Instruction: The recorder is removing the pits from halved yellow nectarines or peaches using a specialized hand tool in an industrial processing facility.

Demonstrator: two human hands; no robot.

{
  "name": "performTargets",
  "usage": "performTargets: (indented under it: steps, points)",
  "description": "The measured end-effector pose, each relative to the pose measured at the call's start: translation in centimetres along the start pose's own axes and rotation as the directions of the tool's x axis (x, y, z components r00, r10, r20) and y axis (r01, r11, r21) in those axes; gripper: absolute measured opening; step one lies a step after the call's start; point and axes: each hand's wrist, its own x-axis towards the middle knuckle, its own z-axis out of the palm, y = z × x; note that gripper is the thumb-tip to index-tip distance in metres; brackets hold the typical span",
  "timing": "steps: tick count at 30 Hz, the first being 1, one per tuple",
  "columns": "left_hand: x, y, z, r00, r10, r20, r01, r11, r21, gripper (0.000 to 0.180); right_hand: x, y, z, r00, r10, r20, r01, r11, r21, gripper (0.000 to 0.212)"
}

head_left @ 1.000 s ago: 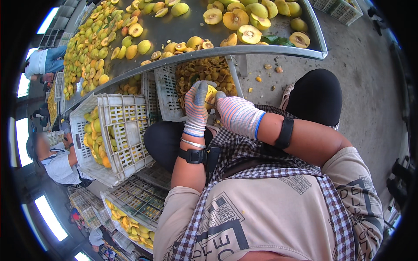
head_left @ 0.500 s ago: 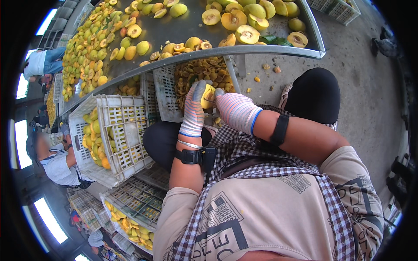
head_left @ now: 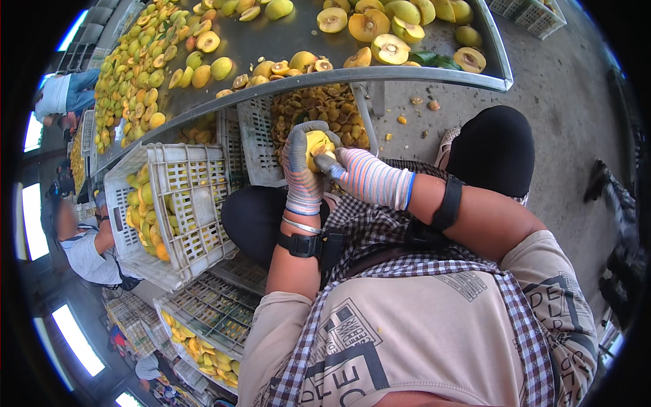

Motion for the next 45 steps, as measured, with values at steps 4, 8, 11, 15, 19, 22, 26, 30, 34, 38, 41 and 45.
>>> performTargets:
  steps: [4, 8, 11, 15, 19, 22, 26, 30, 34, 38, 41, 45]
  points:
    - [0.5, -0.1, -0.1, 0.999, 0.017, -0.043, -0.014, 0.997, 0.082, 0.042, 0.0, -1.2, -0.9, 0.999, 0.031, -0.009, -0.032, 0.945, -0.324, 0.031]
    - [0.2, 0.2, 0.4, 0.99, 0.132, -0.046, -0.111, 0.943, 0.313, 0.045, 0.4, 0.1, -0.4, 1.0, 0.002, -0.023, -0.008, 0.971, -0.238, 0.026]
    - [0.0, 0.4, 0.5, 0.973, 0.223, 0.067, -0.232, 0.948, 0.216, 0.045, -0.1, -0.7, -0.1, 1.0, 0.004, 0.02, -0.005, 1.0, 0.025, 0.024]
    - [0.2, 0.4, 0.8, 0.984, 0.175, 0.014, -0.174, 0.961, 0.215, 0.044, 0.4, -0.1, 0.5, 0.98, -0.128, -0.149, 0.085, 0.96, -0.268, 0.025]
    - [0.5, 0.5, 0.7, 0.996, 0.075, -0.053, -0.062, 0.974, 0.219, 0.04, -0.1, -0.1, -0.2, 0.992, -0.094, -0.083, 0.058, 0.928, -0.367, 0.024]
    - [0.3, 0.0, 1.0, 0.961, 0.275, 0.038, -0.273, 0.908, 0.319, 0.044, 0.7, 1.2, 0.6, 0.998, -0.049, -0.046, 0.043, 0.993, -0.114, 0.036]
    - [0.7, -0.3, 0.6, 0.977, 0.213, 0.031, -0.212, 0.929, 0.305, 0.049, 0.2, 0.1, 0.1, 0.996, -0.04, -0.074, 0.024, 0.976, -0.215, 0.031]
    - [0.7, 0.5, 1.1, 0.981, 0.194, 0.025, -0.193, 0.935, 0.299, 0.049, 0.6, 0.1, -0.4, 0.999, -0.038, -0.034, 0.03, 0.979, -0.203, 0.033]
    - [0.8, 0.7, 0.7, 0.986, 0.154, 0.071, -0.168, 0.938, 0.304, 0.049, 0.2, -1.1, -1.6, 0.992, 0.099, 0.076, -0.106, 0.99, 0.098, 0.031]
    - [0.8, 0.9, 1.1, 0.997, 0.075, 0.037, -0.082, 0.956, 0.282, 0.048, 0.8, -0.5, -1.9, 0.998, -0.009, 0.056, 0.03, 0.921, -0.388, 0.031]
    - [0.8, 0.8, 0.6, 0.997, 0.078, 0.012, -0.078, 0.935, 0.346, 0.045, 0.1, -1.4, -2.3, 0.999, 0.007, 0.046, 0.013, 0.91, -0.414, 0.039]
    - [0.8, 0.4, 0.3, 0.998, 0.066, -0.003, -0.061, 0.927, 0.37, 0.04, 0.1, -1.3, -2.4, 0.999, 0.034, 0.017, -0.021, 0.873, -0.487, 0.035]
